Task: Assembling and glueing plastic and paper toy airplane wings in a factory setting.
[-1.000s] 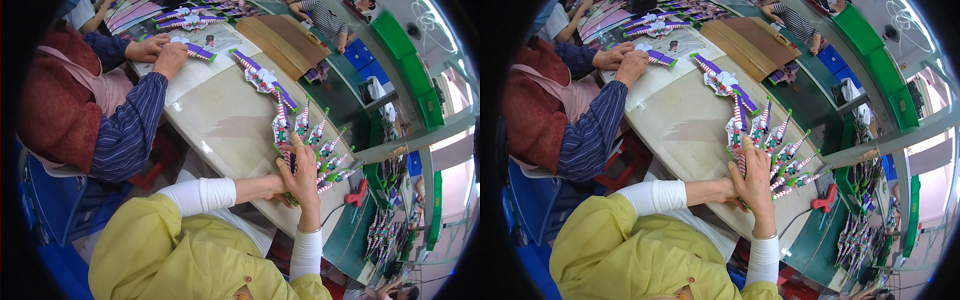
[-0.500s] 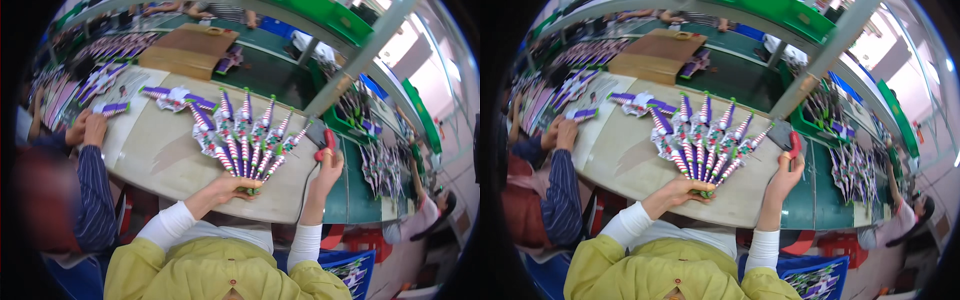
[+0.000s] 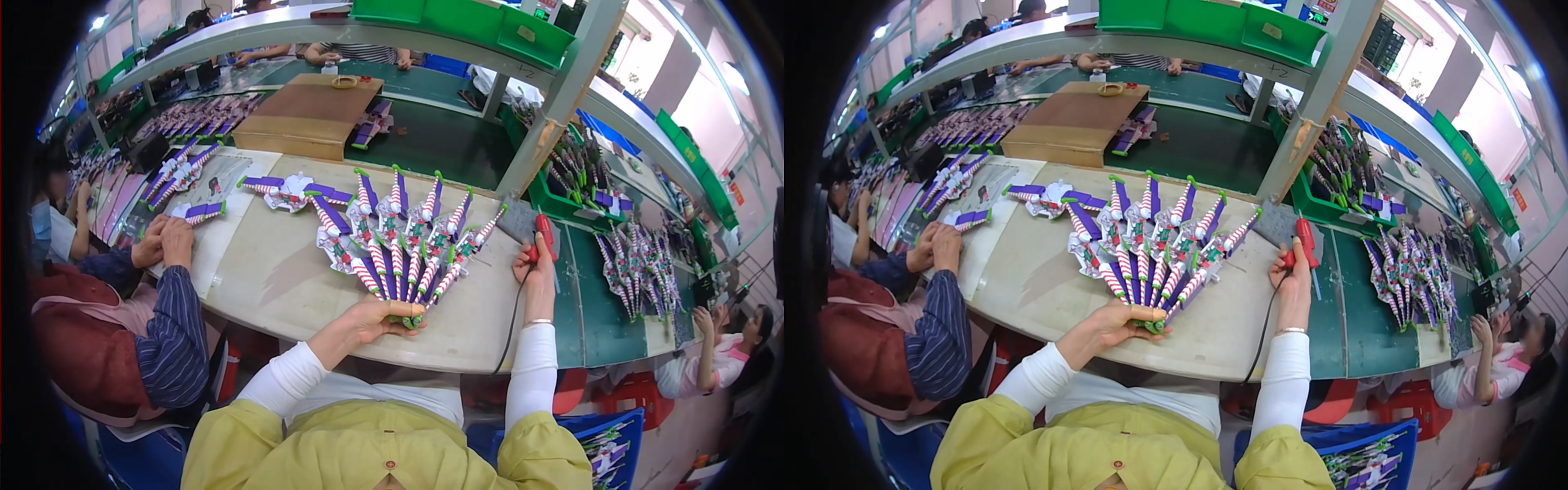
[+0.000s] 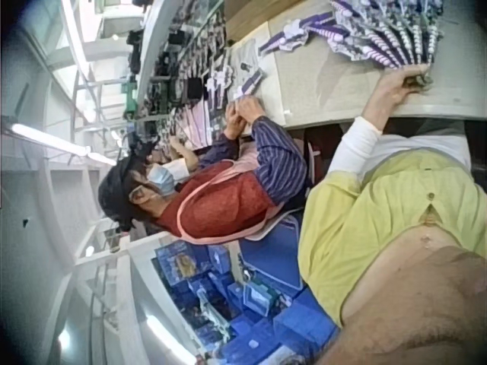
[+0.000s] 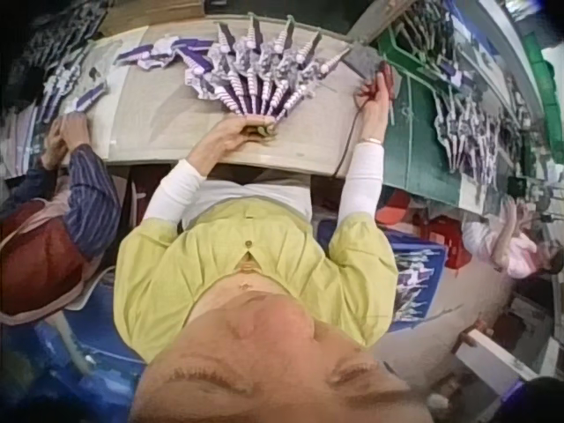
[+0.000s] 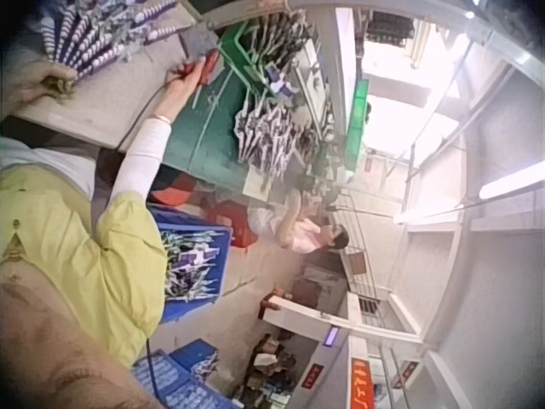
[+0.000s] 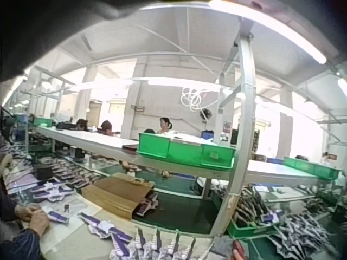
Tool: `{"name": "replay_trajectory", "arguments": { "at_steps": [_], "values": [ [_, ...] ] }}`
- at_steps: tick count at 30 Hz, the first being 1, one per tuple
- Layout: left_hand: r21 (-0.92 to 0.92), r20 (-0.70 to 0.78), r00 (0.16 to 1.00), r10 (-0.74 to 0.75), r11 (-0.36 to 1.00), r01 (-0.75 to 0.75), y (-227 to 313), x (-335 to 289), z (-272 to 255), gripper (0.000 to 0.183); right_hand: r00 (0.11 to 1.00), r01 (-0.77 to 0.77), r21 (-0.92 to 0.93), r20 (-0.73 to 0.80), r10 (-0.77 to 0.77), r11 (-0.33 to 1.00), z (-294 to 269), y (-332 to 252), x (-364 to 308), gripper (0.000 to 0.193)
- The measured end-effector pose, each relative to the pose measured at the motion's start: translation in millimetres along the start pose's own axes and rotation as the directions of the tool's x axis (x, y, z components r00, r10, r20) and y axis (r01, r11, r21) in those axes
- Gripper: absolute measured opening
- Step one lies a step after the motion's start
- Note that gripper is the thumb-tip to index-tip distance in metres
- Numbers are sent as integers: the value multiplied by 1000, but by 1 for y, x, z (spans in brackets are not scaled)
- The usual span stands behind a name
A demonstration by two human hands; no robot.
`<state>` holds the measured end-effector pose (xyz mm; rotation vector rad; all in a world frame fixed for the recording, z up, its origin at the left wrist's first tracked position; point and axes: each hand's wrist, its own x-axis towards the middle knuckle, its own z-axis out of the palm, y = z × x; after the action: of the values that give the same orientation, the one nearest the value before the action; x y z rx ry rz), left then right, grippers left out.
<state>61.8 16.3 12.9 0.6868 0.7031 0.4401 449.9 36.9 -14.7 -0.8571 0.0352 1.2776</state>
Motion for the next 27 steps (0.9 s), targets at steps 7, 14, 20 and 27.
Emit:
{"name": "replay_trajectory", "arguments": {
  "at_steps": [7,14,20,27],
  "values": [
    [-7,15,1000,7,1000,-7,4,-2,2,28,931,203,-27,315,-184,979,29,97,-131,24],
    [-5,47,998,28,1000,-28,0,1,-3,34,871,313,-316,472,-138,895,70,160,-171,26],
    [-91,105,994,11,996,-1,-4,3,-10,34,886,364,-437,436,-160,822,83,172,-176,23],
    [-24,63,998,17,1000,-16,0,1,-9,42,889,397,-479,414,-197,783,89,177,-182,25]
  ]
}}
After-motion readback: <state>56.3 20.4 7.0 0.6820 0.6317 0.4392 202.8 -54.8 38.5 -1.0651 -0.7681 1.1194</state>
